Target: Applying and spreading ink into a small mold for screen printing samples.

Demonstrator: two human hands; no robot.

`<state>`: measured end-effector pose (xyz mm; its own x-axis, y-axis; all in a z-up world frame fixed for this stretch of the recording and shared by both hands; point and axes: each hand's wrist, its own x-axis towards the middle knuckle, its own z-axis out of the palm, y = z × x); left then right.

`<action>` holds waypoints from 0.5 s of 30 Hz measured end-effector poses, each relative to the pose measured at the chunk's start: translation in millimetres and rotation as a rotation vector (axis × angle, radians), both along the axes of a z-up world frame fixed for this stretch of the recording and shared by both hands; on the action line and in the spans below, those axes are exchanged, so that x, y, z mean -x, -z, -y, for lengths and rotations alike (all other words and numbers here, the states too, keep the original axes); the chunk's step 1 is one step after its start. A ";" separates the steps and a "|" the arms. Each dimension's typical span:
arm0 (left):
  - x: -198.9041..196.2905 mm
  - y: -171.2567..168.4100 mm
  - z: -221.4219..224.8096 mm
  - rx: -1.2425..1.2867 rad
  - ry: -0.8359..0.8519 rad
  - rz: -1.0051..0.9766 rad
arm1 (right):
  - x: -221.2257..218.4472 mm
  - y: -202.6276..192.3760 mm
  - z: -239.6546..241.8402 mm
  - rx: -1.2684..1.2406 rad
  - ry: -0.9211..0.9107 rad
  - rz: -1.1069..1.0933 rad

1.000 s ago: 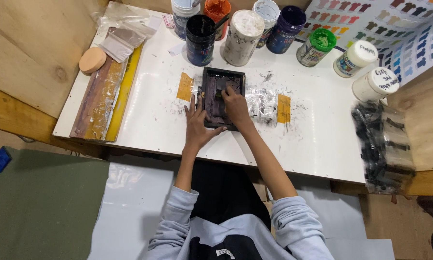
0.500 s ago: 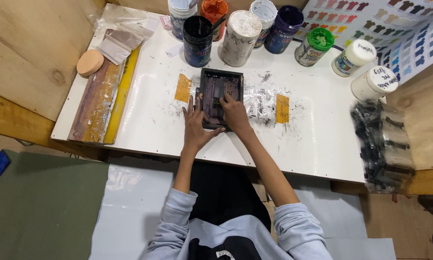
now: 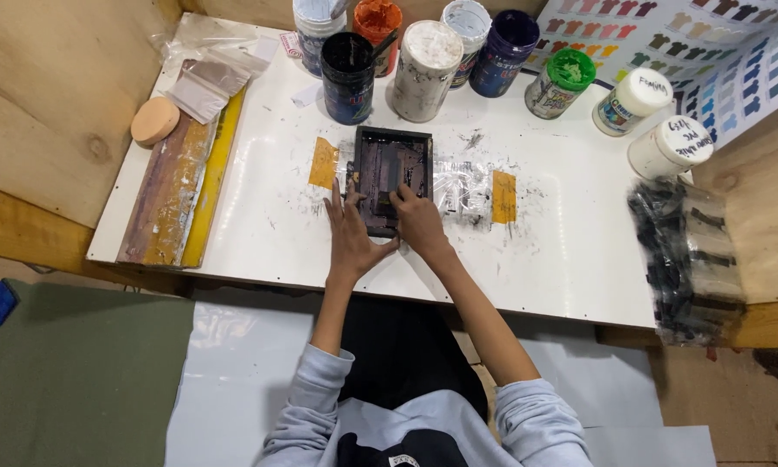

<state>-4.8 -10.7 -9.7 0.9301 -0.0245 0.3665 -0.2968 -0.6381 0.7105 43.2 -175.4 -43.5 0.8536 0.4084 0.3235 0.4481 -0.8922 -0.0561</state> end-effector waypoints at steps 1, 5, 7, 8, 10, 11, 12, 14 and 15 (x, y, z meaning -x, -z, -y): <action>0.7 -0.1 2.5 -0.001 0.003 0.002 | 0.9 -1.1 -0.5 -0.001 0.003 0.002; 0.6 4.5 12.5 -0.093 -0.072 -0.013 | 3.3 -5.7 -2.7 0.013 0.019 -0.007; 1.2 5.0 15.3 -0.128 -0.099 -0.018 | 2.7 -4.6 -2.6 0.019 0.022 -0.012; 2.3 2.7 15.4 -0.135 -0.103 -0.011 | 1.9 -2.5 -2.0 0.019 0.019 -0.021; 3.4 1.2 14.1 -0.144 -0.108 -0.006 | 0.6 0.7 -2.3 0.018 0.015 -0.032; 2.8 1.8 13.5 -0.145 -0.099 0.009 | -0.2 1.5 -2.2 0.020 0.011 -0.036; 2.4 2.3 13.1 -0.146 -0.090 0.024 | -0.8 2.1 -1.9 0.023 0.006 -0.040; 4.3 -5.3 14.2 -0.204 -0.108 0.032 | -1.9 6.3 -2.1 0.029 0.009 -0.038; 5.1 -9.4 14.8 -0.260 -0.127 0.040 | -2.7 8.1 -2.0 0.036 0.011 -0.036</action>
